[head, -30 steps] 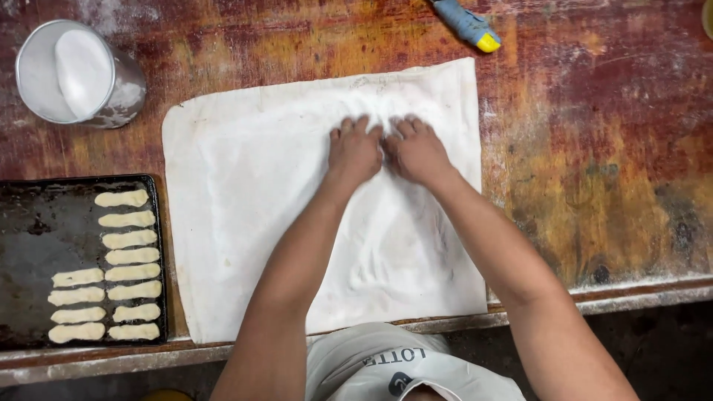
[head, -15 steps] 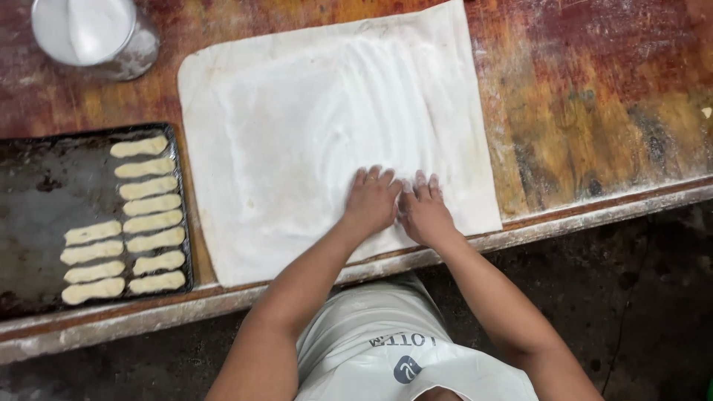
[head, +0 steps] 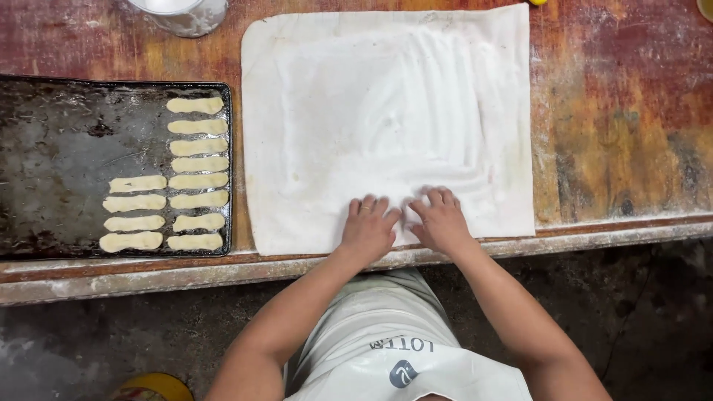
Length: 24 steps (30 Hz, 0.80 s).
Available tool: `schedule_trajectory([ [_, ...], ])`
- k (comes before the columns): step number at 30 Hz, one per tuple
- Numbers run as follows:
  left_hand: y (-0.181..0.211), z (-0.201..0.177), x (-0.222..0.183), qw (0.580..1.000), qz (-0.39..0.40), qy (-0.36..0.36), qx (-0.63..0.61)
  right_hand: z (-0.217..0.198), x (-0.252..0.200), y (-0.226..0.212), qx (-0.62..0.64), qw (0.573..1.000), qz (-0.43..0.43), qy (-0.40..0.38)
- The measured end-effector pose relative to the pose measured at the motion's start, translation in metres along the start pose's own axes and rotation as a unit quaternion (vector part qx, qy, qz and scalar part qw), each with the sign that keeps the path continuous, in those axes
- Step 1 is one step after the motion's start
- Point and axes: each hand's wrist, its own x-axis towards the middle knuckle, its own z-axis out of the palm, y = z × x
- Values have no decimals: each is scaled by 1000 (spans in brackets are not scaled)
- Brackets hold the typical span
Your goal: Arranging small pre-cut pieces of dough into organized rows on a baking tray
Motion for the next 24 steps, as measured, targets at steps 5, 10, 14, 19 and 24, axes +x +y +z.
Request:
schedule_trajectory([
  [5,-41,-19,80,998,-55,-2,19,-19,95,19,24,999,-31,24],
  [10,-96,-45,163,993,-111,-2,44,-47,195,43,46,997,-46,32],
  [14,-102,-63,206,987,-154,-26,43,-85,235,65,48,998,-29,8],
  [19,-92,-81,244,993,-93,-66,6,-101,241,72,142,979,145,-35],
  [24,-152,-94,247,992,-113,-36,35,-95,280,21,142,981,111,-76],
])
